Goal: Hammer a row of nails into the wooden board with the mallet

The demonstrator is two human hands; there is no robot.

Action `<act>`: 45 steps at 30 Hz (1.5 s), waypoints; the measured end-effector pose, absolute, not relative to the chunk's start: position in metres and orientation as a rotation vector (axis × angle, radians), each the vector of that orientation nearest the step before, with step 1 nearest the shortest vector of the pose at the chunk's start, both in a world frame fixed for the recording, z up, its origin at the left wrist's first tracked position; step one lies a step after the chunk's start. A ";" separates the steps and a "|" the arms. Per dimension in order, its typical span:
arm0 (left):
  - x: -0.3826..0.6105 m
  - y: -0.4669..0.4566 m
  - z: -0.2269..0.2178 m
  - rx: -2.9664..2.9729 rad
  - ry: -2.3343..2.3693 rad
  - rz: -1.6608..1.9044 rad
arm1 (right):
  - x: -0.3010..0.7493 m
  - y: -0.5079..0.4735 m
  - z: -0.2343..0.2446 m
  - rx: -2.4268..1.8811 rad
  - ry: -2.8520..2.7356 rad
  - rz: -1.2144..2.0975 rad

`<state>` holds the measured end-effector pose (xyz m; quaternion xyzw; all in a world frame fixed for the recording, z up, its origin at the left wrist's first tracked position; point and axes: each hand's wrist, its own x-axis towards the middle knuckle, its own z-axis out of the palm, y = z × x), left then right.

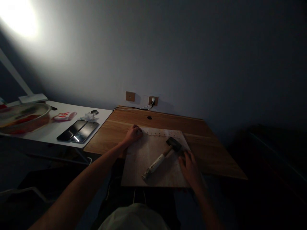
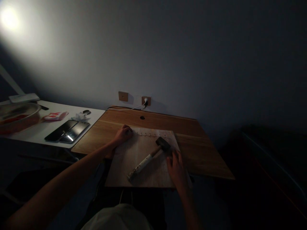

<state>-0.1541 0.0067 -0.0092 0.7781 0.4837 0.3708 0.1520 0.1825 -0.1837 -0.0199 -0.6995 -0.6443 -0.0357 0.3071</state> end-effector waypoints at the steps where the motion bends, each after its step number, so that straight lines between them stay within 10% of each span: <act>1: -0.154 0.007 -0.009 2.233 1.382 1.066 | 0.183 -0.184 -0.020 -1.860 -1.706 -0.094; 45: -0.153 -0.003 0.006 2.457 1.201 0.917 | 0.181 -0.186 -0.017 -1.919 -1.773 -0.185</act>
